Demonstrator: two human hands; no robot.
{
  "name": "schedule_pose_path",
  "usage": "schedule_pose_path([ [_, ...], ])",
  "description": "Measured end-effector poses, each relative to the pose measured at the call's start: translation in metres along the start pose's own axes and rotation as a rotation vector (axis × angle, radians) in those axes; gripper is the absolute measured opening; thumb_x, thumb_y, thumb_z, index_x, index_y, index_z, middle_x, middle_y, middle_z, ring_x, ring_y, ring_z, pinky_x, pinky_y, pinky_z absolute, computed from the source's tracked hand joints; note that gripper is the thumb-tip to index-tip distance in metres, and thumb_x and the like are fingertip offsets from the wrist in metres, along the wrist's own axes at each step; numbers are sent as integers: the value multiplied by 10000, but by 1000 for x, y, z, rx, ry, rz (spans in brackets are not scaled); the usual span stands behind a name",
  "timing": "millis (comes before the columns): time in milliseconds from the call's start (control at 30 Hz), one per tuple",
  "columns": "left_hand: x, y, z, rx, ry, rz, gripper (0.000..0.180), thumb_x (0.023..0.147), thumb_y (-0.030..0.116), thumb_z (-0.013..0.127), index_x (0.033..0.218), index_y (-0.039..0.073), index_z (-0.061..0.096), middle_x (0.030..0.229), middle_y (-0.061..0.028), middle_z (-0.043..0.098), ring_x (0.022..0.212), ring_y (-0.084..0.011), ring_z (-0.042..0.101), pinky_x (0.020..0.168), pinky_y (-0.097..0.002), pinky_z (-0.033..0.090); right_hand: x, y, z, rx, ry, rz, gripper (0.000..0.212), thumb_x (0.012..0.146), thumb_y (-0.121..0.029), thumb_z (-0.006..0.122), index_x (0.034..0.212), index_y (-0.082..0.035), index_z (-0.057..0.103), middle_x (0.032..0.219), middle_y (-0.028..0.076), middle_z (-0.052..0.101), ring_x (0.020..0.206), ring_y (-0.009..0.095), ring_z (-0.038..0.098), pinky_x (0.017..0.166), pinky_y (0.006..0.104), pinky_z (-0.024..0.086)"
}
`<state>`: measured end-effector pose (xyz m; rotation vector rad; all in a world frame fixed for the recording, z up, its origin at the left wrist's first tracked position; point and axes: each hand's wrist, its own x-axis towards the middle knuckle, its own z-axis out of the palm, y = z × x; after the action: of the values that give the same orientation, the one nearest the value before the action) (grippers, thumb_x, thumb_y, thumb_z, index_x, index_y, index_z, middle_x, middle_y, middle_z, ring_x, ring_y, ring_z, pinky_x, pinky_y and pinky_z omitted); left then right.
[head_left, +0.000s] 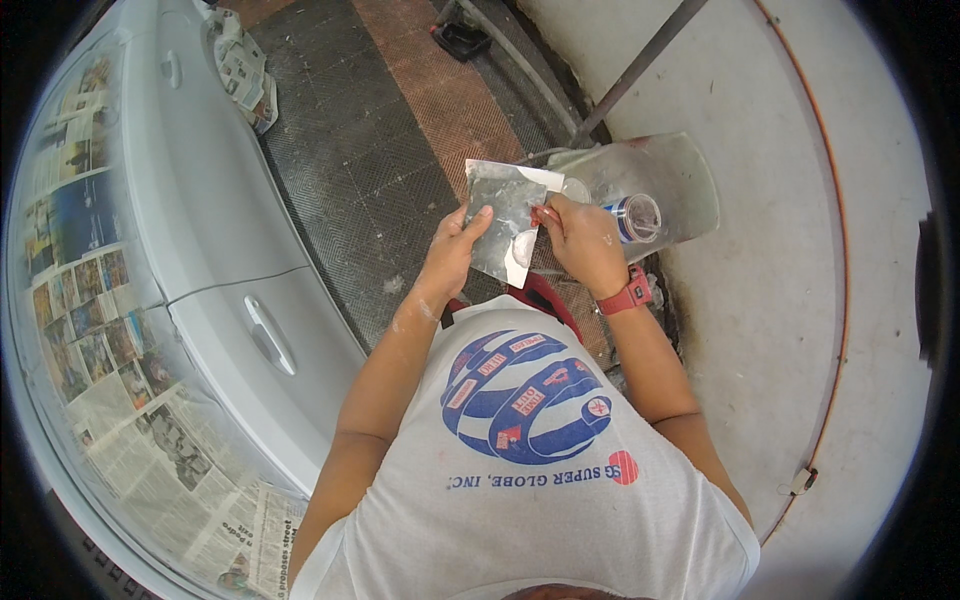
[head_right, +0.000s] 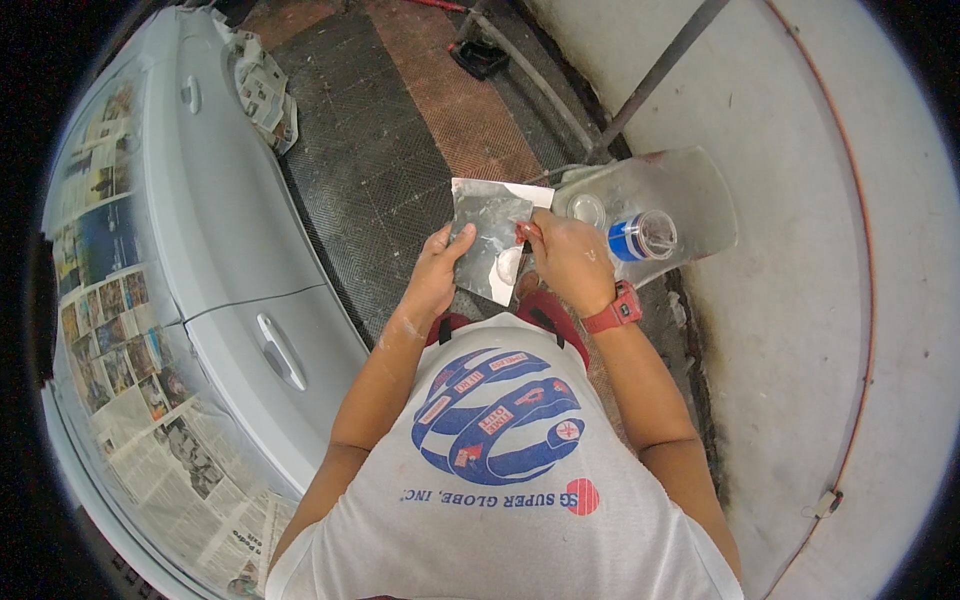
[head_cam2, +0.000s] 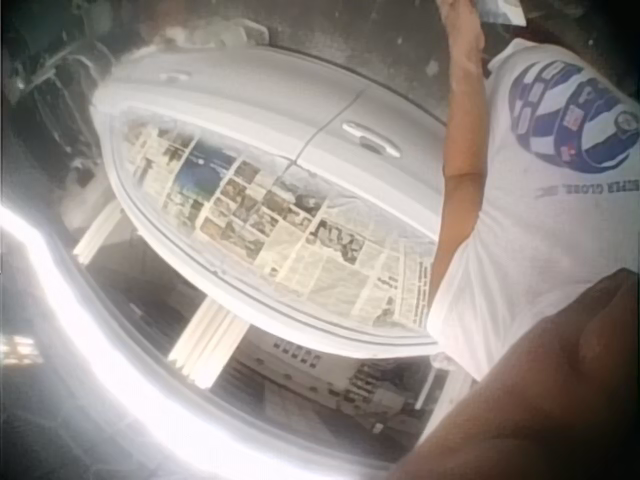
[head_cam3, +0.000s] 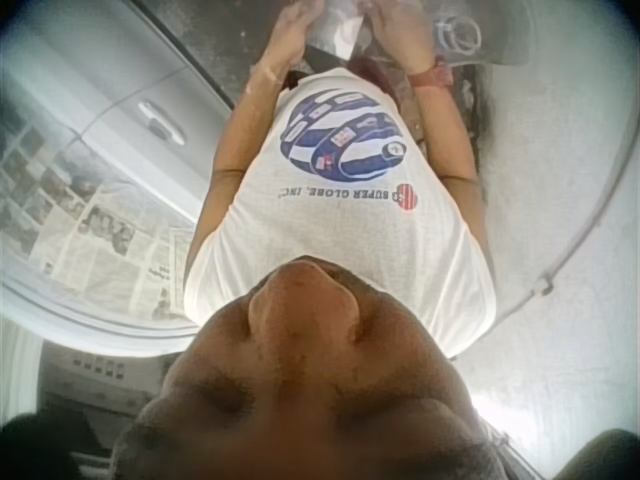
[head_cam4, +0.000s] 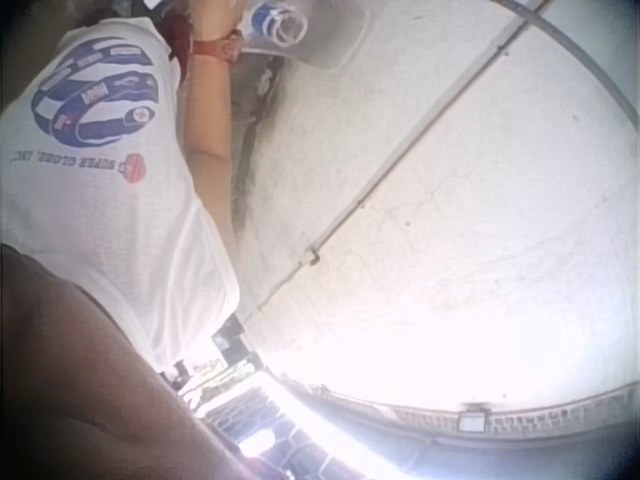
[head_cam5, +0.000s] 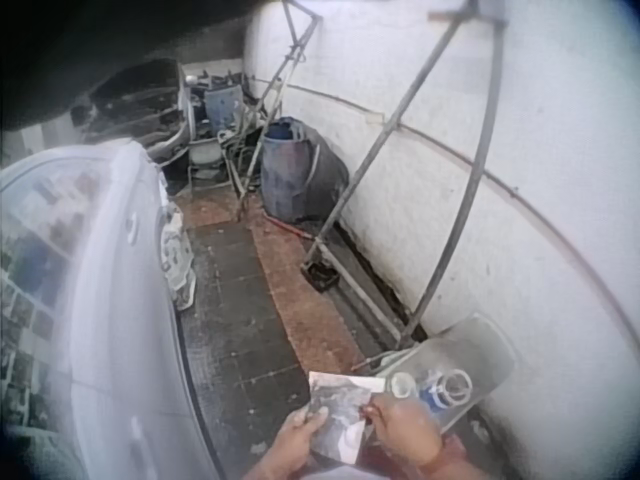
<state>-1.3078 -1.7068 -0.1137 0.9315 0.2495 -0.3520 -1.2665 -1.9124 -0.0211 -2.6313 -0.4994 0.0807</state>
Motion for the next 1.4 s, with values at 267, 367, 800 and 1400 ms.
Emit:
schedule_pose_path([
  [267, 13, -7, -2, -145, -3, -81, 388, 1096, 289, 628, 1350, -5, 641, 1192, -62, 727, 1059, -132, 695, 958, -299, 556, 9, 14, 2, 14, 24, -64, 193, 1008, -209, 667, 892, -55, 688, 758, 209, 680, 729, 439, 676, 642, 527, 503],
  [367, 19, -12, -2, -139, 13, -86, 380, 1097, 288, 627, 1336, -6, 644, 1179, -57, 731, 1045, -127, 700, 929, -298, 568, 13, 25, 6, 43, 20, -73, 196, 1011, -212, 661, 896, -55, 688, 747, 208, 676, 716, 443, 672, 636, 532, 501],
  [800, 95, -52, 30, -182, 188, -330, 364, 1091, 277, 632, 1332, 4, 621, 1243, -98, 718, 1101, -187, 712, 982, -357, 576, 44, 136, 23, 131, -201, 71, 205, 1027, -217, 628, 933, -38, 667, 821, 207, 709, 808, 437, 697, 703, 530, 522],
  [1400, 187, -49, 57, -21, 794, -337, 459, 1083, 340, 630, 1412, 23, 589, 1346, -104, 688, 1219, -217, 680, 1079, -391, 525, 37, 529, 305, 203, -834, 658, 373, 955, -306, 683, 1251, -90, 756, 1319, 255, 682, 1318, 460, 588, 1071, 489, 507],
])
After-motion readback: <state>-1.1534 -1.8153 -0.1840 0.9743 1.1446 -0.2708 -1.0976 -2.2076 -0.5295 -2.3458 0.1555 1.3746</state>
